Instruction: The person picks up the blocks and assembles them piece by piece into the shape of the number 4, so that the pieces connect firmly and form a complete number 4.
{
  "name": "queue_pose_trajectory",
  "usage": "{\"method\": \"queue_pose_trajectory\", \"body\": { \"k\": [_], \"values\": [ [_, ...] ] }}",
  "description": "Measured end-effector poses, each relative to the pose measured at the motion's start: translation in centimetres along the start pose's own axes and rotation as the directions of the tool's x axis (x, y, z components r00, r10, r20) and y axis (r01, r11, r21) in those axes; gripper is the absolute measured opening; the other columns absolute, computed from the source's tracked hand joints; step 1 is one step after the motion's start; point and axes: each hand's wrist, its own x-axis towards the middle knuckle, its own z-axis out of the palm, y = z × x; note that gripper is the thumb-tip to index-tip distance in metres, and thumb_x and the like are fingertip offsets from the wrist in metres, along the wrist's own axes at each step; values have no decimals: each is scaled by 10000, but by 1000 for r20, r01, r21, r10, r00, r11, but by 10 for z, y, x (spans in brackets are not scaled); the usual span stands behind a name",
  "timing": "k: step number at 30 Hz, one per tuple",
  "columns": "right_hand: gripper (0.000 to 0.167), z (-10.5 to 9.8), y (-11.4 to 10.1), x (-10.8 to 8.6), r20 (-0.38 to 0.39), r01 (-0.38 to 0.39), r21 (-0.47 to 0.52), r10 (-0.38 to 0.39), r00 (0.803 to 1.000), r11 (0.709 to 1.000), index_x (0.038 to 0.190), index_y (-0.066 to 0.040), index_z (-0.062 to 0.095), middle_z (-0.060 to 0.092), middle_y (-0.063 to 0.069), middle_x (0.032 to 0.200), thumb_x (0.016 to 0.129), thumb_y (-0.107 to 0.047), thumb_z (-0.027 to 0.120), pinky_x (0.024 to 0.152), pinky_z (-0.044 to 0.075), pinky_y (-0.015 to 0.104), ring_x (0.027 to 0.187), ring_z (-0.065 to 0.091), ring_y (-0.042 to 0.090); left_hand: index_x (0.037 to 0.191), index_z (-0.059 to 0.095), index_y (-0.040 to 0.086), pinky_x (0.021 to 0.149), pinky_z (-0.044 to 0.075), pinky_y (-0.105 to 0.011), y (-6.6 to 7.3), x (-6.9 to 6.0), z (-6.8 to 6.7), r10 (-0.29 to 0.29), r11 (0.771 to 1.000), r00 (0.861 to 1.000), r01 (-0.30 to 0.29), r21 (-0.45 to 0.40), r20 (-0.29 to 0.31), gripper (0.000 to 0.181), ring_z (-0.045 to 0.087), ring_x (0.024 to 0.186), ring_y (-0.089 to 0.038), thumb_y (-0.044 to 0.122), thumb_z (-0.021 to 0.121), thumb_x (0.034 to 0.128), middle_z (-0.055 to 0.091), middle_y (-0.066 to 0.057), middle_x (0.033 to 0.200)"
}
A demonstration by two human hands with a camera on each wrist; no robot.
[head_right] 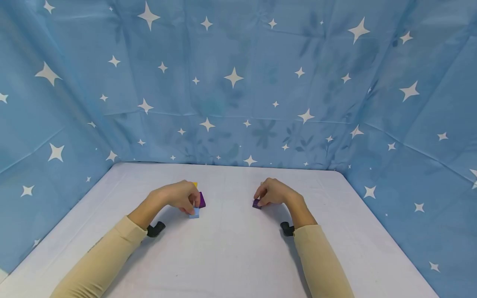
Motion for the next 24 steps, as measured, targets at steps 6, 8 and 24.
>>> {"method": "queue_pose_trajectory", "body": {
  "k": [6, 8, 24],
  "values": [
    [220, 2, -2, 1, 12, 26, 17, -27, 1000, 1000, 1060, -81, 822, 713, 132, 1054, 855, -2, 811, 707, 556, 259, 927, 681, 242, 860, 762, 91, 652, 571, -262, 8, 0, 5, 41, 999, 999, -41, 15, 5, 119, 700, 671, -121, 50, 867, 821, 732, 34, 773],
    [224, 2, -2, 2, 14, 32, 25, -32, 999, 999, 1070, -68, 818, 686, 89, 961, 860, 8, 803, 714, 559, 265, 829, 649, 180, 844, 757, 105, 646, 561, -264, 10, 0, 7, 56, 998, 998, -56, 26, 6, 123, 697, 663, -120, 49, 865, 823, 729, 38, 753],
    [206, 10, -9, 7, 16, 52, 42, -53, 998, 998, 1073, -46, 810, 750, 38, 909, 872, -3, 793, 706, 565, 296, 756, 664, 141, 954, 803, 164, 645, 513, -259, 22, 13, 24, 200, 976, 980, -197, 96, -17, 73, 599, 671, -83, 152, 834, 890, 695, 78, 741]
  ]
}}
